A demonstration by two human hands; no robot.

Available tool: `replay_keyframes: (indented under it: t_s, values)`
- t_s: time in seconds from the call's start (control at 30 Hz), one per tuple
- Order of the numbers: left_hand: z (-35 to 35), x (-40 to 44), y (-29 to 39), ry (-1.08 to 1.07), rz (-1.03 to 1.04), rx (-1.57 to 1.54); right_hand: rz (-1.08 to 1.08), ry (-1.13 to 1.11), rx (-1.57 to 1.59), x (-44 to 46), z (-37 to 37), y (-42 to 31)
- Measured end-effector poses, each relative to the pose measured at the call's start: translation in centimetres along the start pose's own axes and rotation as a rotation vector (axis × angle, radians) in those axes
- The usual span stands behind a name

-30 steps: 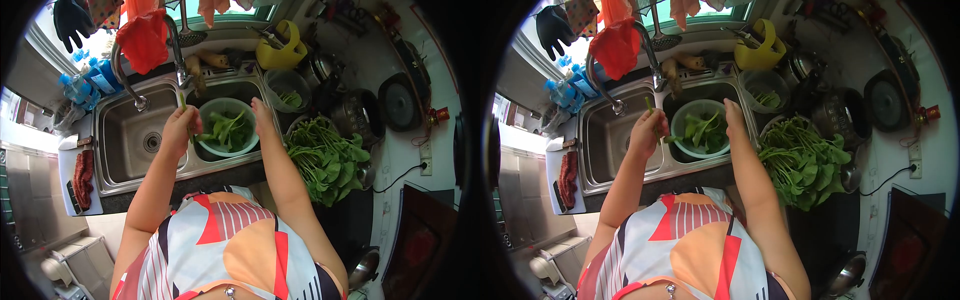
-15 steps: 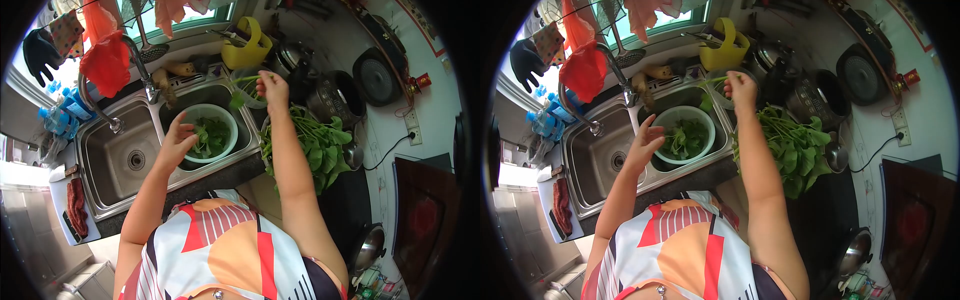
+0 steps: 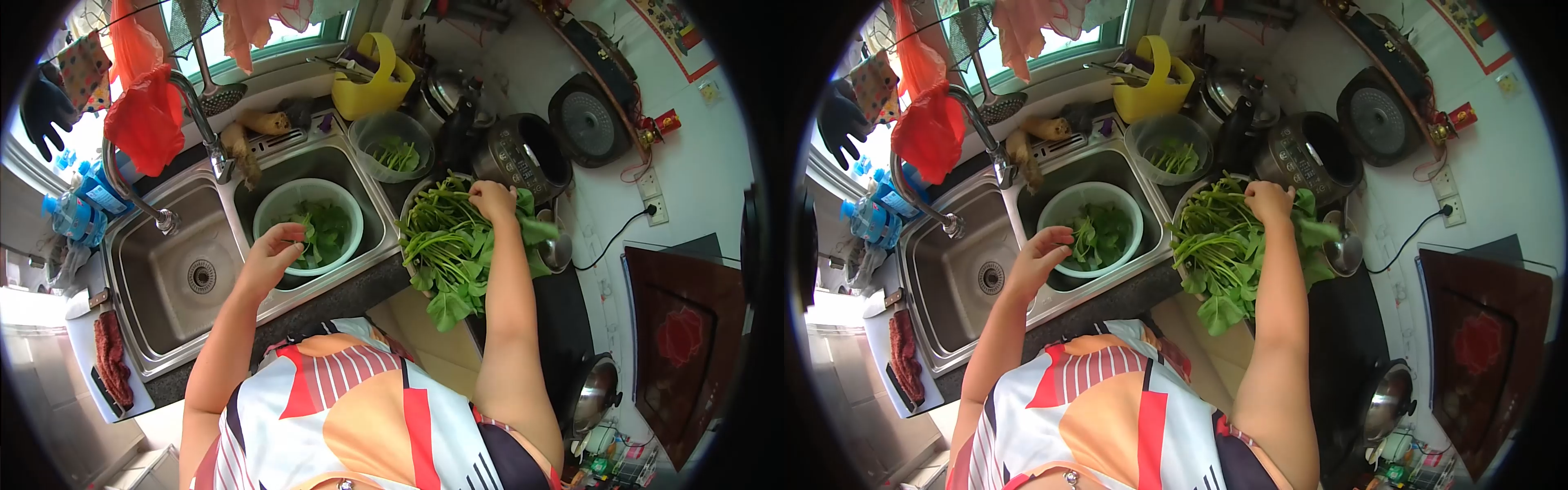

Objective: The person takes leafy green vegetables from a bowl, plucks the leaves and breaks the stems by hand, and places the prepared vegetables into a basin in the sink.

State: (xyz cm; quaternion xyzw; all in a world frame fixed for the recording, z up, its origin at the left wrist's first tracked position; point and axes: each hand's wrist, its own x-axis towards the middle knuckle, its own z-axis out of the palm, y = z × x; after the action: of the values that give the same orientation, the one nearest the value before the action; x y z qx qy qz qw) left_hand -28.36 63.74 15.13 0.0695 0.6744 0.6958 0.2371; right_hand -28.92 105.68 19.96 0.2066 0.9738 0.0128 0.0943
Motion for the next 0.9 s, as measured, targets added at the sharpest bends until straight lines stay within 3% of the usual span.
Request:
replay_keyframes:
  t_s: [0.17, 0.3, 0.33, 0.43, 0.5, 0.6, 0.63, 0.73, 0.77, 0.8, 0.87, 0.9]
  values:
    - [1.3, 0.7, 1.9, -0.049, 0.085, 0.033, -0.385, 0.476, 0.339, -3.8, -7.6, -2.6]
    - [4.1, 1.3, 6.8, -0.079, 0.241, -0.132, -0.571, 0.736, 0.596, -7.8, -11.8, -10.5]
    - [4.9, 1.1, 8.4, -0.054, 0.279, -0.212, -0.659, 0.847, 0.612, -8.2, -11.6, -12.5]
    - [5.5, 0.8, 10.5, 0.183, 0.502, -0.568, -0.858, 0.897, 0.562, -10.2, -8.7, -18.3]
    - [3.0, 0.9, 10.4, 0.307, 0.557, -0.603, -0.938, 0.840, 0.616, -11.9, -6.5, -21.4]
    - [-0.8, 0.0, 10.0, 0.314, 0.526, -0.604, -1.005, 0.676, 0.822, -13.1, -6.0, -23.8]
    - [-2.3, -0.3, 9.7, 0.286, 0.497, -0.533, -1.021, 0.609, 0.895, -13.3, -6.1, -24.2]
    - [-4.4, -2.1, 10.5, 0.080, 0.417, -0.477, -1.079, 0.712, 0.892, -12.0, -8.9, -26.2]
    - [-4.2, -2.3, 10.9, 0.073, 0.426, -0.443, -1.150, 0.542, 0.967, -11.2, -9.0, -26.8]
    - [-4.1, -2.4, 11.1, 0.093, 0.419, -0.446, -1.120, 0.173, 1.124, -11.1, -9.0, -27.4]
    - [-3.9, -2.3, 11.4, 0.139, 0.413, -0.454, -0.957, -0.154, 1.176, -11.2, -9.4, -28.5]
    - [-4.1, -2.2, 11.3, 0.163, 0.398, -0.468, -0.970, -0.188, 1.213, -10.8, -9.2, -28.9]
